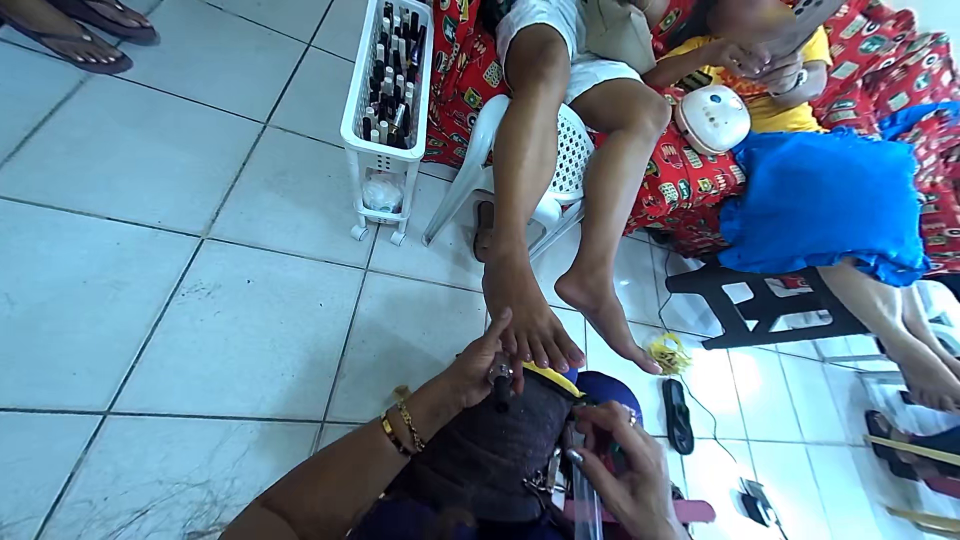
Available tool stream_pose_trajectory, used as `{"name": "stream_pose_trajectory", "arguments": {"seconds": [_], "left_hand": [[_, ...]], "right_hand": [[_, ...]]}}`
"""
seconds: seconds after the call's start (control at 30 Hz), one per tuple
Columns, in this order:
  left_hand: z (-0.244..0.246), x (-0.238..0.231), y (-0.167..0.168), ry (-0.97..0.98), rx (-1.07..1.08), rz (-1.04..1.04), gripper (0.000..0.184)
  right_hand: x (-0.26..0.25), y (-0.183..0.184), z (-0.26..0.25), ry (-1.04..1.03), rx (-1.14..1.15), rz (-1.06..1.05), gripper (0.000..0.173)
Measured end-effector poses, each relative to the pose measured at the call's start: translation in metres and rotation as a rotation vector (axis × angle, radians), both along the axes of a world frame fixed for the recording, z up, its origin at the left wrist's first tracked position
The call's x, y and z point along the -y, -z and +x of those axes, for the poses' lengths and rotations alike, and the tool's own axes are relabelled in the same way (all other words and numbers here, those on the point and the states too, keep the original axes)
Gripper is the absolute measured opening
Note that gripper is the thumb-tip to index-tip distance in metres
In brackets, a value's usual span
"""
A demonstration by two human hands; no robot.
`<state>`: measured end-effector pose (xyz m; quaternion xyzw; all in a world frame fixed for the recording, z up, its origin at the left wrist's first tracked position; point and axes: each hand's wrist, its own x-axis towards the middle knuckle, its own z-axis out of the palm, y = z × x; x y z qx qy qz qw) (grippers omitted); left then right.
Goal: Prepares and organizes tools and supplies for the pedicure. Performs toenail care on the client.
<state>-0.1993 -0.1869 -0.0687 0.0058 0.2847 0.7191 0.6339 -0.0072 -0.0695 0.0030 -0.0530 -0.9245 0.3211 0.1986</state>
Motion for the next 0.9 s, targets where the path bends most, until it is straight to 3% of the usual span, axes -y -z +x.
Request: {"name": "stream_pose_trajectory", "arguments": {"seconds": [0.23,0.43,0.67,0.9], "left_hand": [[0.007,-0.031,-0.006,0.051,-0.089,0.087,0.027],[0.019,-0.042,-0.015,-0.051,-0.105,0.045,0.004],[0.023,-0.039,-0.010,-0.140,-0.165,0.076,0.003],[0.022,-0.039,-0.006,-0.155,-0.168,0.101,0.005]], "right_hand": [[0.012,0.015,-0.005,0.080,-0.025,0.069,0.051],[0.021,0.026,-0.024,0.226,-0.089,0.281,0.025],[0.022,0.032,-0.030,0.238,-0.129,0.314,0.016],[0.018,0.036,-0.031,0.188,-0.162,0.194,0.014]]}}
